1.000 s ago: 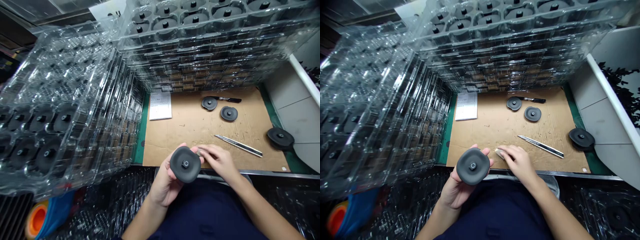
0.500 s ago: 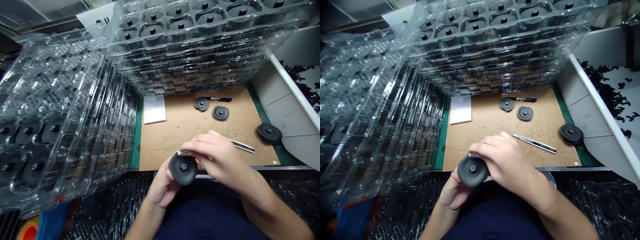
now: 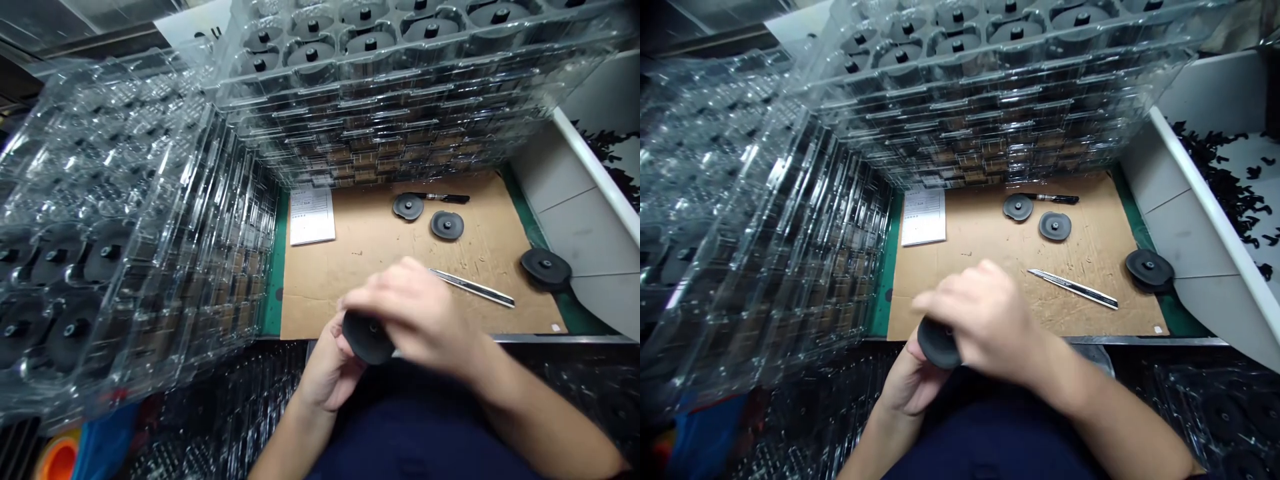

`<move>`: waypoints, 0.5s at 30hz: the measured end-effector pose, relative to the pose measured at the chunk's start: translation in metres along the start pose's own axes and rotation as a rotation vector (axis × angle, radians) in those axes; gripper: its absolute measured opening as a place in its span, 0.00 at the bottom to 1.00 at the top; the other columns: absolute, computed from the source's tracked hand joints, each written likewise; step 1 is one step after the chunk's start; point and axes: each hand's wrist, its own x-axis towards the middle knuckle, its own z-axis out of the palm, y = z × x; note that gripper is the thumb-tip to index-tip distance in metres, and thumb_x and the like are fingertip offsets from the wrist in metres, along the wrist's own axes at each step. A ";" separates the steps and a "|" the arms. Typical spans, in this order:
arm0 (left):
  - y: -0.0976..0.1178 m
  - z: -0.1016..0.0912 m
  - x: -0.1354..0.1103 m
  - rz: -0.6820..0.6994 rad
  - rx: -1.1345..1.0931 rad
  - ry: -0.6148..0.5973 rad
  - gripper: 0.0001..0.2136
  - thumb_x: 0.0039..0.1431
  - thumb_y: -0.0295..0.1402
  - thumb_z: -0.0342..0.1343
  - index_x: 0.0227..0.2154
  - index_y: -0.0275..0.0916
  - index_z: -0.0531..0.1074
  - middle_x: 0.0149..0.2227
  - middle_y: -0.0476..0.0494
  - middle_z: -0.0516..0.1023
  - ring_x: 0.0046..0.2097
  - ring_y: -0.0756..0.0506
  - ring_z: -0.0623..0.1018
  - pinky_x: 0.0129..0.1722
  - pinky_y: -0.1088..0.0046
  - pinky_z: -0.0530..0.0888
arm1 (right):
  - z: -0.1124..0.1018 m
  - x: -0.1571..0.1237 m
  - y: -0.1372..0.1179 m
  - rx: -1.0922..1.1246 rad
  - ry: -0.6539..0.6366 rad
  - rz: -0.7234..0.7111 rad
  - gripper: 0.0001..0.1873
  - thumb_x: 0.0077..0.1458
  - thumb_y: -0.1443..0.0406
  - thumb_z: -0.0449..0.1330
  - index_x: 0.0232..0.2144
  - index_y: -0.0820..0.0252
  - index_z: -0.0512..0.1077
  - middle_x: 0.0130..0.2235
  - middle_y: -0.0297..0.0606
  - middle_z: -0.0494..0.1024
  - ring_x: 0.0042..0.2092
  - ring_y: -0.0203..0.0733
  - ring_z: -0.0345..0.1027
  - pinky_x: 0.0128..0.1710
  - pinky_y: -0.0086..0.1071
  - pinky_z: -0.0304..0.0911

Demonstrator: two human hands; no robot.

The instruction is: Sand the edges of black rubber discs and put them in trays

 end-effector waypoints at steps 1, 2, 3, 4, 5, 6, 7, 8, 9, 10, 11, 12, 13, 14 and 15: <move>0.001 0.000 0.000 -0.005 -0.014 -0.021 0.22 0.42 0.40 0.67 0.42 0.41 0.75 0.43 0.44 0.77 0.43 0.43 0.76 0.47 0.68 0.71 | 0.000 -0.003 0.009 0.002 0.030 0.114 0.12 0.59 0.70 0.51 0.39 0.57 0.73 0.35 0.34 0.78 0.35 0.36 0.67 0.36 0.34 0.55; 0.003 -0.001 -0.001 -0.010 -0.031 -0.042 0.24 0.42 0.40 0.67 0.45 0.42 0.73 0.46 0.43 0.77 0.44 0.42 0.77 0.48 0.67 0.71 | 0.002 -0.009 0.019 0.000 0.048 0.236 0.11 0.59 0.69 0.53 0.40 0.56 0.74 0.36 0.33 0.78 0.36 0.36 0.68 0.37 0.33 0.56; 0.004 -0.001 -0.002 -0.015 -0.049 -0.062 0.26 0.43 0.40 0.66 0.48 0.44 0.71 0.49 0.42 0.75 0.46 0.40 0.77 0.49 0.65 0.71 | 0.005 -0.016 0.029 0.002 0.052 0.348 0.10 0.59 0.68 0.54 0.40 0.55 0.74 0.35 0.32 0.78 0.36 0.36 0.68 0.38 0.32 0.58; 0.006 -0.002 -0.002 -0.018 -0.067 -0.080 0.26 0.44 0.40 0.66 0.49 0.45 0.70 0.51 0.41 0.74 0.47 0.39 0.76 0.49 0.63 0.71 | 0.011 -0.025 0.037 0.012 0.037 0.444 0.10 0.59 0.66 0.54 0.40 0.54 0.74 0.35 0.32 0.78 0.36 0.36 0.68 0.37 0.32 0.59; 0.007 -0.003 -0.002 -0.017 -0.081 -0.093 0.26 0.45 0.40 0.65 0.49 0.45 0.70 0.52 0.40 0.74 0.48 0.38 0.76 0.49 0.62 0.71 | 0.019 -0.036 0.045 0.033 0.004 0.513 0.10 0.59 0.65 0.55 0.41 0.53 0.74 0.35 0.32 0.78 0.36 0.36 0.69 0.37 0.32 0.60; 0.008 -0.005 -0.002 -0.011 -0.087 -0.098 0.25 0.45 0.40 0.65 0.49 0.44 0.70 0.51 0.40 0.74 0.49 0.38 0.76 0.48 0.63 0.72 | 0.028 -0.048 0.051 0.059 -0.039 0.559 0.10 0.59 0.64 0.54 0.41 0.53 0.74 0.36 0.33 0.78 0.36 0.37 0.69 0.37 0.32 0.61; 0.008 -0.006 -0.002 -0.008 -0.088 -0.098 0.25 0.45 0.40 0.65 0.49 0.44 0.70 0.51 0.40 0.74 0.49 0.38 0.76 0.47 0.64 0.73 | 0.037 -0.058 0.056 0.083 -0.076 0.589 0.11 0.59 0.64 0.54 0.41 0.53 0.74 0.36 0.33 0.78 0.36 0.38 0.70 0.37 0.33 0.62; 0.008 -0.007 -0.002 -0.007 -0.085 -0.095 0.26 0.44 0.40 0.65 0.49 0.44 0.70 0.51 0.41 0.74 0.48 0.38 0.76 0.46 0.65 0.73 | 0.045 -0.067 0.059 0.099 -0.099 0.606 0.11 0.58 0.65 0.54 0.41 0.54 0.74 0.37 0.34 0.78 0.37 0.40 0.71 0.38 0.34 0.63; 0.008 -0.007 -0.001 -0.007 -0.083 -0.091 0.26 0.44 0.41 0.65 0.49 0.44 0.70 0.51 0.41 0.74 0.48 0.39 0.76 0.45 0.66 0.74 | 0.051 -0.074 0.061 0.108 -0.111 0.615 0.11 0.57 0.65 0.54 0.40 0.54 0.75 0.37 0.34 0.79 0.38 0.41 0.71 0.38 0.35 0.64; 0.008 -0.007 -0.001 -0.008 -0.080 -0.089 0.26 0.44 0.41 0.65 0.49 0.44 0.70 0.51 0.42 0.74 0.48 0.39 0.76 0.45 0.67 0.74 | 0.054 -0.077 0.061 0.114 -0.110 0.623 0.11 0.57 0.66 0.54 0.40 0.54 0.75 0.37 0.34 0.79 0.38 0.41 0.71 0.38 0.35 0.64; 0.007 -0.007 0.000 -0.010 -0.079 -0.090 0.25 0.45 0.40 0.65 0.49 0.45 0.70 0.51 0.42 0.74 0.48 0.40 0.76 0.45 0.67 0.74 | 0.054 -0.076 0.059 0.116 -0.096 0.635 0.11 0.58 0.65 0.54 0.41 0.55 0.74 0.38 0.35 0.79 0.38 0.41 0.71 0.37 0.35 0.65; 0.007 -0.006 0.000 -0.010 -0.080 -0.092 0.25 0.46 0.40 0.64 0.49 0.45 0.70 0.51 0.42 0.74 0.47 0.40 0.77 0.45 0.67 0.74 | 0.050 -0.072 0.055 0.111 -0.060 0.653 0.12 0.58 0.65 0.53 0.42 0.55 0.74 0.38 0.35 0.78 0.37 0.40 0.71 0.36 0.34 0.65; 0.006 -0.004 0.001 -0.012 -0.081 -0.096 0.24 0.46 0.40 0.64 0.49 0.45 0.70 0.51 0.43 0.74 0.47 0.39 0.77 0.45 0.66 0.74 | 0.043 -0.066 0.048 0.097 0.000 0.667 0.12 0.59 0.64 0.53 0.43 0.54 0.73 0.40 0.35 0.78 0.36 0.39 0.70 0.35 0.33 0.64; 0.006 -0.003 0.001 -0.010 -0.079 -0.092 0.24 0.46 0.40 0.64 0.49 0.45 0.70 0.51 0.43 0.74 0.47 0.39 0.77 0.46 0.66 0.74 | 0.035 -0.057 0.039 0.078 0.082 0.667 0.13 0.60 0.63 0.52 0.45 0.54 0.72 0.41 0.36 0.77 0.36 0.38 0.70 0.34 0.33 0.64; 0.006 -0.001 0.001 -0.003 -0.075 -0.078 0.24 0.46 0.39 0.64 0.48 0.46 0.70 0.51 0.44 0.74 0.48 0.39 0.76 0.46 0.66 0.74 | 0.027 -0.048 0.028 0.050 0.184 0.646 0.13 0.60 0.63 0.53 0.46 0.54 0.71 0.42 0.36 0.76 0.35 0.38 0.69 0.33 0.33 0.63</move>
